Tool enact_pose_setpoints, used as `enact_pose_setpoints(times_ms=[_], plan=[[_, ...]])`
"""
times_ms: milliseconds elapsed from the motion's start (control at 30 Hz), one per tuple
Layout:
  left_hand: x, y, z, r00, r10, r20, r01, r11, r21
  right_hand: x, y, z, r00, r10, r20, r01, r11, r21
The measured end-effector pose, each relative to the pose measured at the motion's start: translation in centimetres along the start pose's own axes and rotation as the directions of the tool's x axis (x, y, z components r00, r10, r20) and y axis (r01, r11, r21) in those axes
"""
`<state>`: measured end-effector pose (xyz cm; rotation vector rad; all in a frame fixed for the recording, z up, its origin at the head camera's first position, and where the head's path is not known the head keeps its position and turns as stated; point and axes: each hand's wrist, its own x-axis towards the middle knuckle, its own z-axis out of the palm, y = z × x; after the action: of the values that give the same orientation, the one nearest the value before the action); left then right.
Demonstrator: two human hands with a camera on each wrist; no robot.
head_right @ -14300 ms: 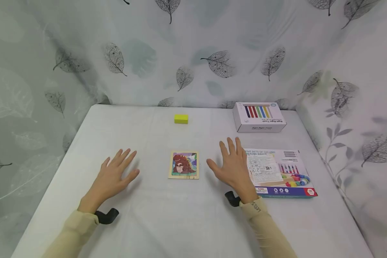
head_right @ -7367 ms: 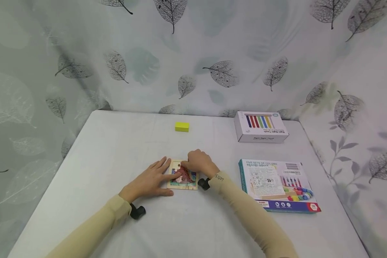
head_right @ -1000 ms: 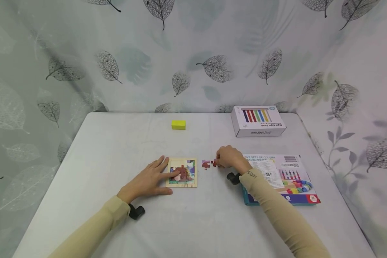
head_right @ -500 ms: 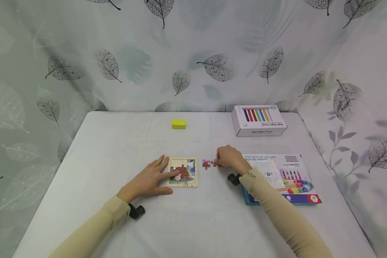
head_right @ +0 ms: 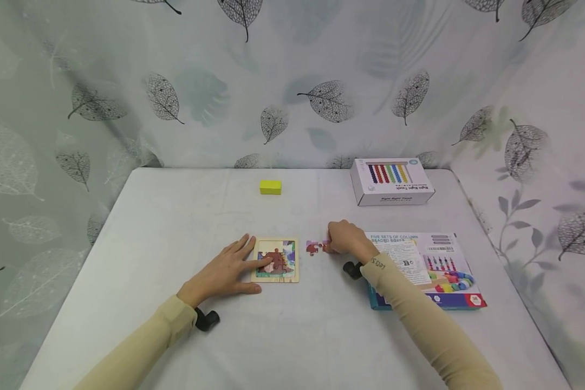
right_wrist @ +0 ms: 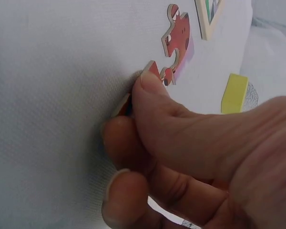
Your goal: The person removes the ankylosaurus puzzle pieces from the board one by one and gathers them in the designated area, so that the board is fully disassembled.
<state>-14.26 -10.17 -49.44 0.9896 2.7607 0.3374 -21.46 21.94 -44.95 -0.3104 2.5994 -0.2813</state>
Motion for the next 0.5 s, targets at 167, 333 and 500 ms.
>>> enact_pose_setpoints(times_ms=[167, 333, 500], plan=[[0.01, 0.01, 0.08, 1.000, 0.002, 0.001, -0.002, 1.000, 0.005, 0.02, 0.01, 0.17, 1.000, -0.010, 0.005, 0.010, 1.000, -0.004], [0.05, 0.08, 0.06, 1.000, -0.002, 0.003, 0.002, 1.000, 0.002, 0.04, 0.03, 0.27, 1.000, -0.010, 0.000, 0.010, 1.000, -0.004], [0.01, 0.12, -0.08, 1.000, -0.009, 0.003, 0.009, 1.000, 0.000, -0.06, 0.03, 0.12, 1.000, 0.003, -0.005, -0.003, 1.000, 0.007]])
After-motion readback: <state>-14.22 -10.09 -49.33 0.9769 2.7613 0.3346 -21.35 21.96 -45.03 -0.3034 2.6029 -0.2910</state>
